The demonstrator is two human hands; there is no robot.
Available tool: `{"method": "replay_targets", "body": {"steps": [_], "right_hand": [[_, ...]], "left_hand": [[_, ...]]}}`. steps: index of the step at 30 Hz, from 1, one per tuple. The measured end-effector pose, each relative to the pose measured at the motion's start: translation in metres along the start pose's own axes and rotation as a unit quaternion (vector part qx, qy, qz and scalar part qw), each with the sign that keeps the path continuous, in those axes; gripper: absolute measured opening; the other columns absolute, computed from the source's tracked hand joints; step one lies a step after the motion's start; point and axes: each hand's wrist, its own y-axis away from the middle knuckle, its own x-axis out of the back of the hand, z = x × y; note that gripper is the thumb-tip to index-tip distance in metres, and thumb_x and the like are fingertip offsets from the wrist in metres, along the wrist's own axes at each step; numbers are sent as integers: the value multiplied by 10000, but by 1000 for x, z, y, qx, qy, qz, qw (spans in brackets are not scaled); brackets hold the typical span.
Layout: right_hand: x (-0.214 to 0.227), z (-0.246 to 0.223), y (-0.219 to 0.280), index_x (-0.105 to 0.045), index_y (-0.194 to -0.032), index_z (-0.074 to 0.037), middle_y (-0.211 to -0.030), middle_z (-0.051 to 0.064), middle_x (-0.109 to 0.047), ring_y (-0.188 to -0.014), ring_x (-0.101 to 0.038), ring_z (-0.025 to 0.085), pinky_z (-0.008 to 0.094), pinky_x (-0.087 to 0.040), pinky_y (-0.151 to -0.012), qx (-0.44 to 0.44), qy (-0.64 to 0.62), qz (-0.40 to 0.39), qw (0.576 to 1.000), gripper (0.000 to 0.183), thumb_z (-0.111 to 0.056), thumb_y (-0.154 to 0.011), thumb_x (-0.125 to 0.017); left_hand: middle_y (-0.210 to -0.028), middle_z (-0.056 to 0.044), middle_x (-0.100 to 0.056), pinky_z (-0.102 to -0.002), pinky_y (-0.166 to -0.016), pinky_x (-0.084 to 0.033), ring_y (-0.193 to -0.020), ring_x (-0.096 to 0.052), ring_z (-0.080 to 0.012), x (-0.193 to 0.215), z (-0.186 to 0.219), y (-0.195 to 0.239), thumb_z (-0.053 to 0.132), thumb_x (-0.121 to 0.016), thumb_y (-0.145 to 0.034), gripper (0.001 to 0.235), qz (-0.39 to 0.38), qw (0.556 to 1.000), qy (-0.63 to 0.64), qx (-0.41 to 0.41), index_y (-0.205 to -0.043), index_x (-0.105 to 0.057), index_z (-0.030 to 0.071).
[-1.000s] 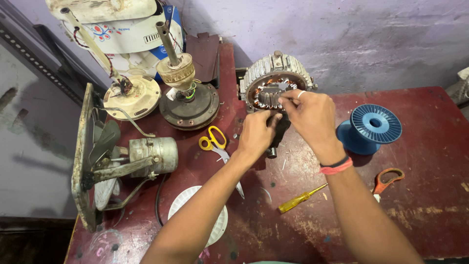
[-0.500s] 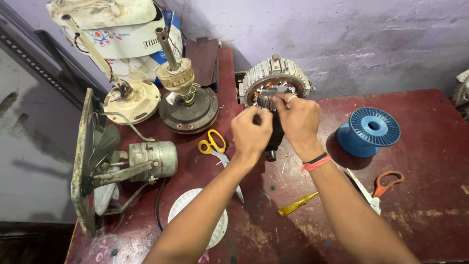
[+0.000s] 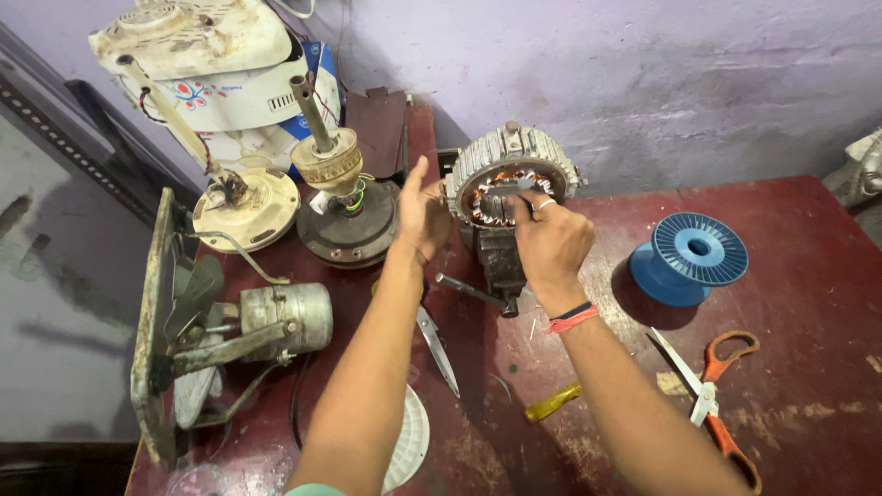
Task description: The person uses a yellow-handled screwdriver and orange-handled scissors to adjust and trim copper windings inside a motor stator held in a bench vise. The person repeatedly pries, presses, and snips wires within the stator slots while rotating the stator to access different sections.
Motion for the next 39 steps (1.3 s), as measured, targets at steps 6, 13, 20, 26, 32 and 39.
{"method": "replay_targets", "body": {"steps": [6, 13, 20, 26, 32, 39], "right_hand": [[-12, -4, 4, -828, -923, -170, -630, 84, -686, -537, -647, 291, 419, -456, -536, -45, 5, 30, 999, 151, -271, -823, -881], [-18, -16, 4, -829, -884, -163, -576, 75, -629, -496, -591, 284, 423, -391, -493, -60, 6, 82, 995, 186, -311, -816, -919], [-25, -24, 5, -834, -872, -169, -609, 83, -648, -518, -610, 283, 422, -400, -506, -93, -1, 105, 990, 113, -233, -804, -897], [-21, -27, 6, -826, -912, -154, -671, 100, -686, -566, -656, 279, 389, -456, -543, -92, -20, 95, 991, 105, -206, -833, -872], [-4, -21, 5, -809, -1058, -82, -621, 79, -683, -513, -650, 179, 342, -452, -503, -113, -96, 2, 989, 185, -179, -900, -816], [48, -12, 40, -741, -1124, 9, -752, 75, -714, -630, -638, 77, 236, -479, -551, -65, -208, -29, 975, 227, -78, -916, -770]], "left_hand": [[-1298, -140, -678, -423, -1085, -400, -1186, -591, -271, -5, -8, -7, 633, -435, -1014, 769, -71, 996, 40, -24, -1368, -613, -25], [-1374, -107, -643, -449, -1154, -399, -1282, -575, -250, 25, -21, -17, 477, -611, -978, 624, -135, 989, -4, -56, -1394, -580, 13], [-1321, -34, -637, -374, -1090, -450, -1243, -579, -176, 29, -31, -11, 79, -927, -609, 865, -108, 959, -250, -82, -1387, -549, 101], [-1204, -47, -722, -337, -985, -553, -1100, -670, -169, 0, -39, -5, 69, -955, -630, 718, -21, 918, -371, -137, -1280, -651, 36], [-1128, -27, -744, -319, -937, -571, -1034, -693, -147, -12, -42, 3, 27, -913, -677, 567, -31, 940, -302, -158, -1194, -679, 42], [-1103, -27, -746, -298, -927, -560, -1010, -690, -136, -15, -42, 7, 31, -911, -694, 506, -15, 936, -321, -147, -1157, -707, 56]]}}
